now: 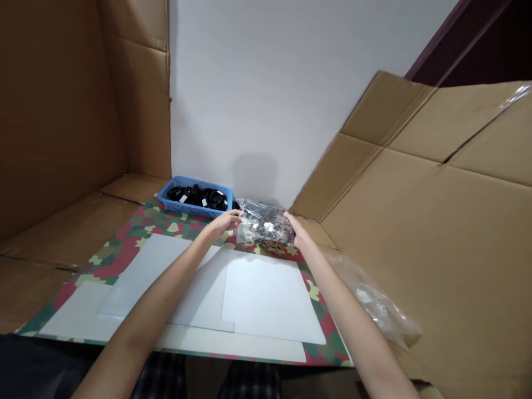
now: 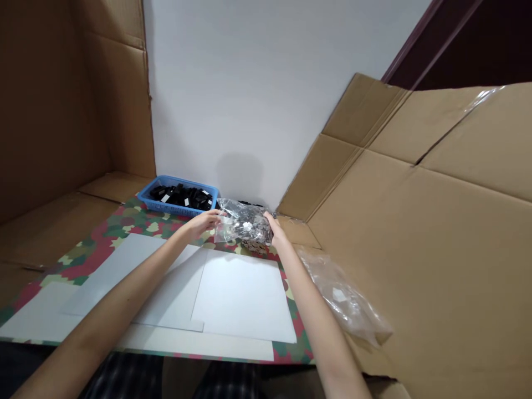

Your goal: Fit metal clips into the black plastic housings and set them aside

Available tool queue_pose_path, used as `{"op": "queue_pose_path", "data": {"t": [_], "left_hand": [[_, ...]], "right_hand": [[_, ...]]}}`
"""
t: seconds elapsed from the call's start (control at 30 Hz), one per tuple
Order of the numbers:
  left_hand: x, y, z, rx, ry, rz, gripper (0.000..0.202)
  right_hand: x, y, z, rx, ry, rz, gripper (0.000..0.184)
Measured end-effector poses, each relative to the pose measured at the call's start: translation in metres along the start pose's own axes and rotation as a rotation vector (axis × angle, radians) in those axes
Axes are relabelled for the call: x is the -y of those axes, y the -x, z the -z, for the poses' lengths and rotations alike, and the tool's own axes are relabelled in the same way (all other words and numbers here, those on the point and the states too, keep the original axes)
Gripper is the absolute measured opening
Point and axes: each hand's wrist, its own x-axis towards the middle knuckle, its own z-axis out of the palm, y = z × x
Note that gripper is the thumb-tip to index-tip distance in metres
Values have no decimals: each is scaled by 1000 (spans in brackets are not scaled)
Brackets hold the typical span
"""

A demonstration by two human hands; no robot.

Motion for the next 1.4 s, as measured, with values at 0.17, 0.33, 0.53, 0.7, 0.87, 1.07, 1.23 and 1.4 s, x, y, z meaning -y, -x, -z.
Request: {"op": "queue_pose_path", "data": {"t": [0.17,0.33,0.53,0.7,0.87,1.07,1.23,1.4], "left_hand": [[12,-5,1,-11,-26,112,30],[17,-6,1,-42,-30,143,30],[26,-12,-1,-82,-46,170,31],[31,-17,-3,-100,-55,190,31],[32,-19,-4,-107,-54,211,32],[30,-16,-2,-100,-39,213,32],[31,-14,-5,-90,-21,214,33],[31,-12,-6,-85,19,188,33]], "right_hand": [[6,1,-5,8,22,34,19],[8,-1,-7,10,62,40,17],[6,-3,-10,1,79,30,19],[6,-5,-8,-10,92,24,16],[4,-8,-6,-3,114,17,24],[5,-4,-4,13,112,17,23],[9,-3,-5,4,122,40,20],[11,2,-7,6,136,40,16]]}}
